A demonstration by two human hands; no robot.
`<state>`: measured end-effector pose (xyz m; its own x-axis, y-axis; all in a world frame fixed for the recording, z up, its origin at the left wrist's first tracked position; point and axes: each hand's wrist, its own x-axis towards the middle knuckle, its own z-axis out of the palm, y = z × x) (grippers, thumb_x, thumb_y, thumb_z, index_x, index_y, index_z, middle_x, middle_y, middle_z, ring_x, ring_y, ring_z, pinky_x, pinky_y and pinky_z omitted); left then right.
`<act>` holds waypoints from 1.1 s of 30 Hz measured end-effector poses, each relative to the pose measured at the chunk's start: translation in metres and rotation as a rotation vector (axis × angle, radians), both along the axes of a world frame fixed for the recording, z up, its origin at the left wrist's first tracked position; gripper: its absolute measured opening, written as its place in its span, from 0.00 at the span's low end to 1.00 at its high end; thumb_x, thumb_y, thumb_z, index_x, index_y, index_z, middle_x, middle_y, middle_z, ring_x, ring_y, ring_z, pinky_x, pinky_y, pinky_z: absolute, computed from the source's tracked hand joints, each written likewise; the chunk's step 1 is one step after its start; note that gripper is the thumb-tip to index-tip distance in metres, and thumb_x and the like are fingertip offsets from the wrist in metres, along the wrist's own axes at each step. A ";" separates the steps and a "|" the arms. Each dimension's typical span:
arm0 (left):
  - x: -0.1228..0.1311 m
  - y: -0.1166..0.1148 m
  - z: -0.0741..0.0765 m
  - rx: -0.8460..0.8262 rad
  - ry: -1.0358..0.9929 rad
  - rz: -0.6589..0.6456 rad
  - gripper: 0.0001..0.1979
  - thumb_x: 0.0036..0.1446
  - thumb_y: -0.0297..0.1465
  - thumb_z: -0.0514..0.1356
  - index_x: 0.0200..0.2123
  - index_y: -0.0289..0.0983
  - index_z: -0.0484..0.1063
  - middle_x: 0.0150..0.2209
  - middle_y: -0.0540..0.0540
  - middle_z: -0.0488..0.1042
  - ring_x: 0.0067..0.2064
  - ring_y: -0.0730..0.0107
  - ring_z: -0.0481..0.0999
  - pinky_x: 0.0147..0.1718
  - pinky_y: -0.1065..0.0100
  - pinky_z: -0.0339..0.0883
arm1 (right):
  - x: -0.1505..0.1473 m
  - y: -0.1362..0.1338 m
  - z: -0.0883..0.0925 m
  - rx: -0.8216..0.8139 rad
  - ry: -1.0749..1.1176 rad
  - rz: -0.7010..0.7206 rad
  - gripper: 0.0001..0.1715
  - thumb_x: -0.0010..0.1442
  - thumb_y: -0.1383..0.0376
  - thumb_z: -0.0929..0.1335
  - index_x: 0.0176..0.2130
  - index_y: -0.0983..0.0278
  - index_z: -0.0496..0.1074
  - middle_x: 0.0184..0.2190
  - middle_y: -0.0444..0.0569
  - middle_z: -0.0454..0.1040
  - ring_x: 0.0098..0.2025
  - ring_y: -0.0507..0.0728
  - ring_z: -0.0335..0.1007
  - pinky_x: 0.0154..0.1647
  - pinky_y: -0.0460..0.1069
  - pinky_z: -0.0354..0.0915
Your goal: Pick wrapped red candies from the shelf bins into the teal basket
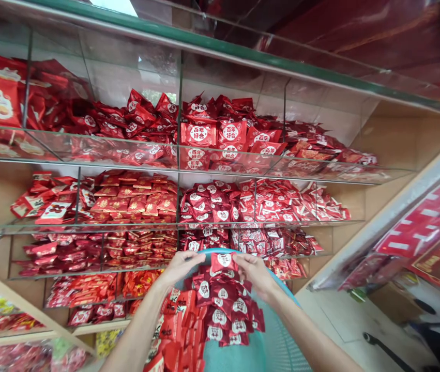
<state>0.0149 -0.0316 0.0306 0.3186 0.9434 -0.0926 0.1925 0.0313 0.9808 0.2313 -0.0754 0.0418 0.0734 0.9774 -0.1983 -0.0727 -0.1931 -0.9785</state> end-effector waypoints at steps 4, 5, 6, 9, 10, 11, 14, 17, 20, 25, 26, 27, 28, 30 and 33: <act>0.001 -0.001 -0.001 0.024 0.045 -0.024 0.25 0.44 0.49 0.58 0.32 0.32 0.75 0.33 0.44 0.75 0.35 0.66 0.70 0.35 0.69 0.60 | 0.032 -0.025 0.001 -0.094 -0.077 0.052 0.18 0.45 0.54 0.71 0.23 0.66 0.66 0.12 0.38 0.64 0.14 0.45 0.55 0.16 0.41 0.51; 0.001 -0.001 -0.001 0.032 0.060 -0.030 0.24 0.44 0.49 0.58 0.31 0.33 0.75 0.33 0.45 0.75 0.35 0.66 0.70 0.36 0.69 0.60 | 0.037 -0.034 -0.001 -0.147 -0.082 0.077 0.17 0.46 0.55 0.70 0.23 0.66 0.65 0.12 0.39 0.64 0.14 0.45 0.56 0.15 0.40 0.51; 0.002 -0.001 0.000 0.035 0.074 -0.032 0.23 0.45 0.48 0.58 0.31 0.33 0.75 0.33 0.45 0.75 0.36 0.66 0.70 0.36 0.69 0.60 | 0.042 -0.043 -0.003 -0.217 -0.070 0.096 0.16 0.47 0.56 0.70 0.24 0.66 0.65 0.12 0.40 0.65 0.14 0.45 0.57 0.14 0.40 0.51; 0.003 0.000 0.001 0.036 0.098 -0.027 0.22 0.45 0.48 0.58 0.31 0.35 0.76 0.34 0.46 0.76 0.38 0.65 0.71 0.39 0.69 0.59 | 0.047 -0.069 -0.009 -0.458 0.040 0.067 0.11 0.50 0.61 0.69 0.28 0.66 0.65 0.15 0.44 0.70 0.17 0.47 0.65 0.15 0.39 0.54; 0.003 0.000 0.002 0.036 0.099 -0.023 0.22 0.44 0.48 0.58 0.31 0.35 0.76 0.34 0.46 0.76 0.39 0.64 0.71 0.40 0.69 0.59 | 0.047 -0.075 -0.010 -0.520 0.077 0.036 0.10 0.51 0.63 0.69 0.29 0.66 0.64 0.17 0.45 0.71 0.19 0.48 0.67 0.16 0.39 0.56; 0.003 0.000 0.003 0.038 0.094 -0.021 0.22 0.44 0.48 0.58 0.31 0.36 0.76 0.35 0.46 0.76 0.40 0.64 0.71 0.41 0.68 0.59 | 0.047 -0.080 -0.011 -0.564 0.103 -0.004 0.09 0.52 0.63 0.68 0.29 0.66 0.64 0.18 0.47 0.72 0.21 0.49 0.68 0.17 0.39 0.58; 0.005 -0.001 0.006 0.033 0.068 -0.016 0.22 0.42 0.49 0.59 0.30 0.36 0.77 0.35 0.45 0.77 0.40 0.62 0.72 0.41 0.68 0.60 | 0.044 -0.087 -0.014 -0.615 0.115 -0.113 0.06 0.57 0.65 0.64 0.30 0.65 0.62 0.20 0.51 0.73 0.21 0.49 0.69 0.20 0.39 0.62; 0.005 -0.001 0.007 0.030 0.065 -0.021 0.23 0.42 0.49 0.59 0.30 0.35 0.77 0.35 0.44 0.77 0.40 0.61 0.72 0.41 0.68 0.61 | 0.042 -0.088 -0.019 -0.594 0.097 -0.192 0.05 0.59 0.66 0.62 0.31 0.64 0.60 0.19 0.50 0.73 0.20 0.50 0.70 0.22 0.41 0.64; 0.005 -0.001 0.007 0.034 0.072 -0.031 0.23 0.43 0.49 0.58 0.31 0.35 0.77 0.36 0.44 0.77 0.41 0.62 0.72 0.42 0.68 0.61 | 0.039 -0.088 -0.026 -0.577 0.079 -0.214 0.05 0.60 0.66 0.61 0.31 0.63 0.59 0.19 0.48 0.72 0.20 0.51 0.70 0.22 0.41 0.65; 0.005 -0.001 0.007 0.047 0.078 -0.035 0.22 0.44 0.48 0.58 0.31 0.35 0.77 0.36 0.44 0.77 0.41 0.61 0.72 0.42 0.66 0.60 | 0.030 -0.086 -0.031 -0.544 0.148 -0.259 0.09 0.62 0.67 0.58 0.29 0.63 0.58 0.18 0.47 0.71 0.22 0.50 0.70 0.23 0.41 0.66; 0.005 -0.001 0.007 0.052 0.077 -0.033 0.22 0.44 0.48 0.58 0.31 0.35 0.77 0.35 0.44 0.77 0.41 0.61 0.72 0.42 0.66 0.60 | 0.029 -0.085 -0.031 -0.531 0.170 -0.274 0.10 0.62 0.67 0.58 0.28 0.63 0.59 0.18 0.46 0.70 0.21 0.50 0.70 0.23 0.41 0.66; 0.005 -0.001 0.007 0.055 0.076 -0.032 0.22 0.44 0.48 0.58 0.31 0.35 0.77 0.35 0.44 0.77 0.41 0.60 0.72 0.42 0.66 0.60 | 0.027 -0.084 -0.032 -0.519 0.186 -0.286 0.11 0.62 0.67 0.57 0.27 0.63 0.59 0.18 0.47 0.70 0.21 0.49 0.70 0.23 0.41 0.66; 0.005 -0.002 0.007 0.057 0.077 -0.031 0.22 0.44 0.48 0.58 0.30 0.35 0.77 0.35 0.44 0.77 0.40 0.60 0.72 0.42 0.66 0.60 | 0.026 -0.083 -0.032 -0.509 0.194 -0.297 0.12 0.62 0.67 0.57 0.27 0.63 0.59 0.19 0.47 0.70 0.21 0.49 0.69 0.23 0.41 0.66; 0.005 -0.002 0.007 0.059 0.080 -0.034 0.23 0.44 0.49 0.58 0.30 0.35 0.77 0.34 0.44 0.77 0.40 0.60 0.72 0.41 0.66 0.60 | 0.024 -0.081 -0.034 -0.496 0.189 -0.315 0.14 0.62 0.66 0.56 0.25 0.62 0.60 0.19 0.48 0.70 0.21 0.50 0.69 0.23 0.42 0.66; 0.004 -0.002 0.007 0.067 0.090 -0.046 0.23 0.45 0.49 0.57 0.30 0.35 0.77 0.35 0.44 0.77 0.40 0.61 0.71 0.41 0.67 0.60 | 0.022 -0.078 -0.039 -0.492 0.162 -0.326 0.14 0.61 0.66 0.57 0.24 0.62 0.60 0.19 0.47 0.70 0.20 0.51 0.68 0.23 0.44 0.65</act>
<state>0.0193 -0.0339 0.0376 0.3546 0.9331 -0.0602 0.2794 -0.0442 0.9592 0.2532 -0.1532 0.0031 0.2843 0.7005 -0.6545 -0.3447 -0.5624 -0.7516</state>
